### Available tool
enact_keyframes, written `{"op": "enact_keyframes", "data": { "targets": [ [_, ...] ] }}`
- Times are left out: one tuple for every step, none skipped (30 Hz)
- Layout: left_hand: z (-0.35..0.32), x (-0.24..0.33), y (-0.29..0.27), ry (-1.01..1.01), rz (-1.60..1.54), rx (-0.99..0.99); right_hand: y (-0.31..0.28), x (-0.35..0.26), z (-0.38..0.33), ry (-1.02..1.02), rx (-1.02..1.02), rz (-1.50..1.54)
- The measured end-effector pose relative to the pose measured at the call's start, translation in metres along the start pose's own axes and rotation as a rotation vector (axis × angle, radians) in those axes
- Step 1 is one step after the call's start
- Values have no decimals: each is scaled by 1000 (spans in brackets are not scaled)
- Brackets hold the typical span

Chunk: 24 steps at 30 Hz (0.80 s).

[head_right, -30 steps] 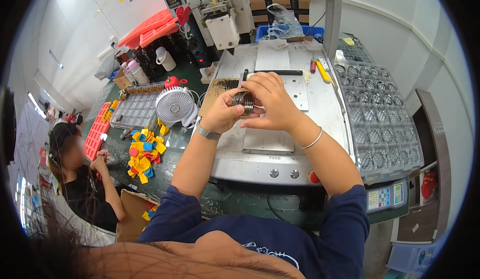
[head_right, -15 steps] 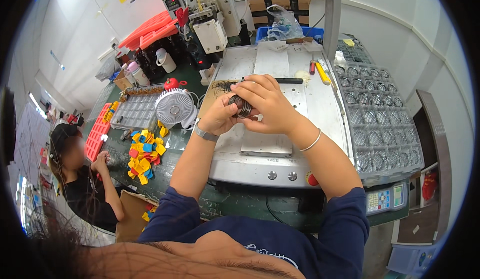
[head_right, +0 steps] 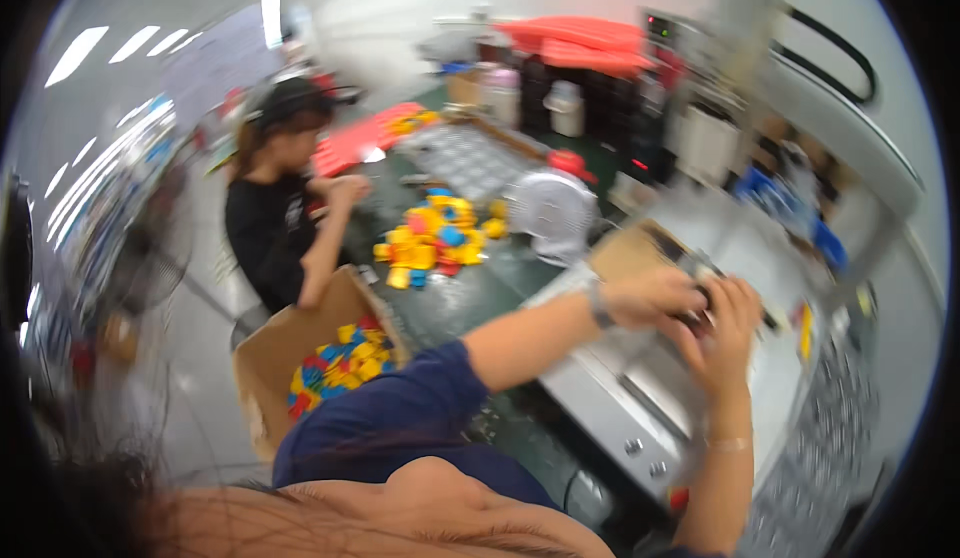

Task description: The person operates a dispensing machine using a handheld controller, places metal rings into a fixture to test sealant application, and fits seals onto the metal rings by hand.

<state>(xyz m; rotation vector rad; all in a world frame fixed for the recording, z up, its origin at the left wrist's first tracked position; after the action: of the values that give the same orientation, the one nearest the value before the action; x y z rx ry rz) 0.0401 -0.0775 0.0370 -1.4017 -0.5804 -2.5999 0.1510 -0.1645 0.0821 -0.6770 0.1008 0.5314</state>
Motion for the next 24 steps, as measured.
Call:
{"op": "enact_keyframes", "data": {
  "targets": [
    [-2,-2,0,-48,-114,90,-1,-3,-2,-31,25,-4],
    [-2,-1,-1,-67,-33,93,-1,-4,-2,-28,-5,9],
    [-4,0,2,-68,-152,97,1,-4,-3,-26,-50,-3],
    [-5,1,0,-108,-97,148,1,-4,-3,-18,-39,21],
    [-5,3,2,-84,-110,117,2,-3,-5,-4,-53,33],
    [-6,5,2,-93,-104,129,4,-3,-5,-18,-71,21],
    [-7,4,2,-132,-79,154,5,-1,-7,14,-73,51],
    [-6,4,2,-115,-110,162,5,2,-8,71,-66,77],
    [-4,5,4,-65,-158,141,6,3,-9,48,-74,77],
    [-5,3,3,-97,-138,163,7,5,-10,70,-50,84],
    [-4,3,3,-74,-130,159,6,8,-10,111,-9,96],
    [-3,5,5,-17,-155,120,7,8,-11,91,-20,93],
    [-3,3,4,-55,-119,154,7,9,-11,98,-23,109],
    [-2,4,4,-43,-121,146,7,10,-11,129,-13,126],
    [-2,5,6,-3,-148,114,7,9,-11,105,-25,127],
    [-3,5,5,-30,-124,139,7,10,-11,119,-31,161],
    [-2,6,6,-23,-117,124,6,11,-11,152,-19,200],
    [-2,8,8,20,-135,86,7,10,-10,128,-38,196],
    [-3,8,7,-16,-111,114,7,12,-9,143,-23,206],
    [-3,8,7,-18,-89,131,6,14,-10,185,1,218],
    [-3,9,7,-19,-69,146,6,14,-11,164,-13,209],
    [-3,9,7,-19,-73,145,7,15,-11,160,-15,214],
    [-3,8,8,-15,-54,146,6,17,-11,176,1,232],
    [-2,11,9,29,-57,115,8,17,-11,155,-11,218]
  ]
}}
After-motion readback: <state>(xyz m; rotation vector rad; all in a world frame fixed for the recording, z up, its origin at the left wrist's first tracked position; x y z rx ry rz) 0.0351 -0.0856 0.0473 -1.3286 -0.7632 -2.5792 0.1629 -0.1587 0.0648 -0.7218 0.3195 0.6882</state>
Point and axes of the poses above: each hand's wrist, its own z-axis towards the middle knuckle, its own y-axis out of the palm, x = y × z, the point moved 4 cm from there along z, towards the middle knuckle, and after that the axes turned 13 degrees about y, right-handed, at the moved point
